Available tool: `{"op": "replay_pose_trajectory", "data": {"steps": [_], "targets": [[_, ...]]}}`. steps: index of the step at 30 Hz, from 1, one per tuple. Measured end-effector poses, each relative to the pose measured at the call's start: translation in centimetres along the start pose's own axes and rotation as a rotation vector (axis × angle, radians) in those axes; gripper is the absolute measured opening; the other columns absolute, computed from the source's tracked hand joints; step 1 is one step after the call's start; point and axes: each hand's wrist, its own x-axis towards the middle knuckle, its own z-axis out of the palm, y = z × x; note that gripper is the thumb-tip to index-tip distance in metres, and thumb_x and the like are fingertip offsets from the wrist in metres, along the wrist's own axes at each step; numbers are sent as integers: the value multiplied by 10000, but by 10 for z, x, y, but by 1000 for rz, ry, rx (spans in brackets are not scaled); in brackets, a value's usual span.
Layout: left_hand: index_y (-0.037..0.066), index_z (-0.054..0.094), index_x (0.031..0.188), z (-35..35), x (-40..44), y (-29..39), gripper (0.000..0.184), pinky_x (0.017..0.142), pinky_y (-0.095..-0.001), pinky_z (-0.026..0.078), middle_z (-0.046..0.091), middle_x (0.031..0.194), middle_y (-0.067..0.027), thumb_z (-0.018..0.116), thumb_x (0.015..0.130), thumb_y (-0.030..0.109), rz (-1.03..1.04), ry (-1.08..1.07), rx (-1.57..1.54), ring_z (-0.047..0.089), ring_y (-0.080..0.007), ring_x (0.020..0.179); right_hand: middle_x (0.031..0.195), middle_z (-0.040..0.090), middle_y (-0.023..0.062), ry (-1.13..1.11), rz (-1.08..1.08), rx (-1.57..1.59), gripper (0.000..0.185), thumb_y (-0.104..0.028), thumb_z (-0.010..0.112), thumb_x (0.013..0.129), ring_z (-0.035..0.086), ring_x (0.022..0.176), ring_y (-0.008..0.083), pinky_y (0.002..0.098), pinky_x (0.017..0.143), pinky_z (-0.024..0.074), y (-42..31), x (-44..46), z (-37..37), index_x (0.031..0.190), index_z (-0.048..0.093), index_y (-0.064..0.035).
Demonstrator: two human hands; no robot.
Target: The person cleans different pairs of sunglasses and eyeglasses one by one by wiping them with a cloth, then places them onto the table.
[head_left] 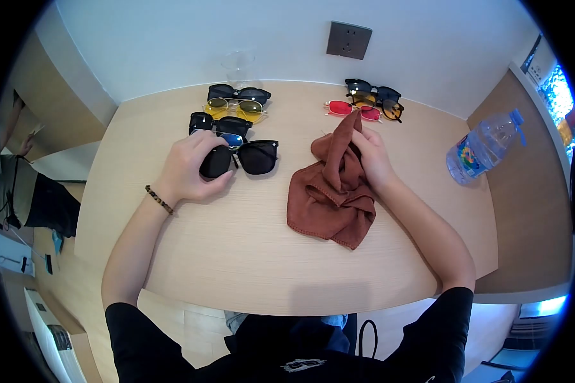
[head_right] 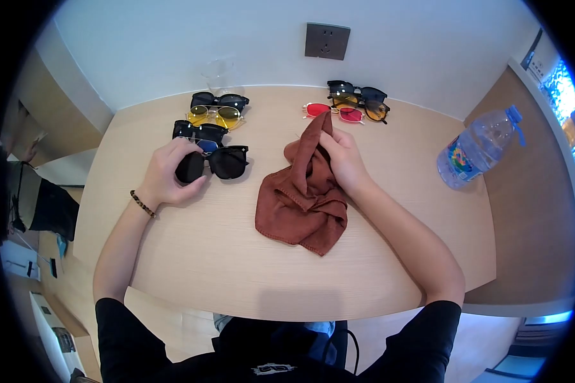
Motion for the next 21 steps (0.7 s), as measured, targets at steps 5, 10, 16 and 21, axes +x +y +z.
{"op": "replay_pose_trajectory", "data": {"steps": [5, 10, 16, 21], "targets": [[9, 653, 1131, 10, -2, 5, 433, 804, -370, 547, 688, 1021, -158, 770, 740, 152, -123, 73, -246, 687, -299, 911, 1034, 693, 55, 19, 1, -9, 258, -244, 518, 1075, 664, 938, 122, 282, 846, 548, 1, 0, 0, 1096, 645, -20], [-3, 654, 1166, -3, -8, -3, 412, 841, -361, 523, 696, 1013, -140, 633, 785, 154, -61, 88, -365, 676, -253, 910, 1032, 705, 73, 15, 3, 43, 248, -216, 519, 1077, 668, 926, 138, 293, 841, 550, 0, 0, 0, 1068, 648, -4], [-57, 685, 1092, -30, -13, -43, 454, 678, -278, 459, 688, 911, -101, 576, 777, 251, -397, 42, -741, 615, -168, 767, 1033, 710, 79, 16, 5, 60, 260, -217, 507, 1083, 675, 937, 143, 295, 848, 554, 0, 0, -1, 1082, 649, 1], [-84, 718, 1024, -73, -9, -48, 522, 547, -256, 340, 647, 743, -106, 537, 719, 300, -536, -66, -832, 477, -106, 602, 1042, 694, 73, 10, 17, 27, 260, -232, 499, 1077, 667, 948, 137, 288, 853, 548, -4, -1, 3, 1102, 638, -14]]}}
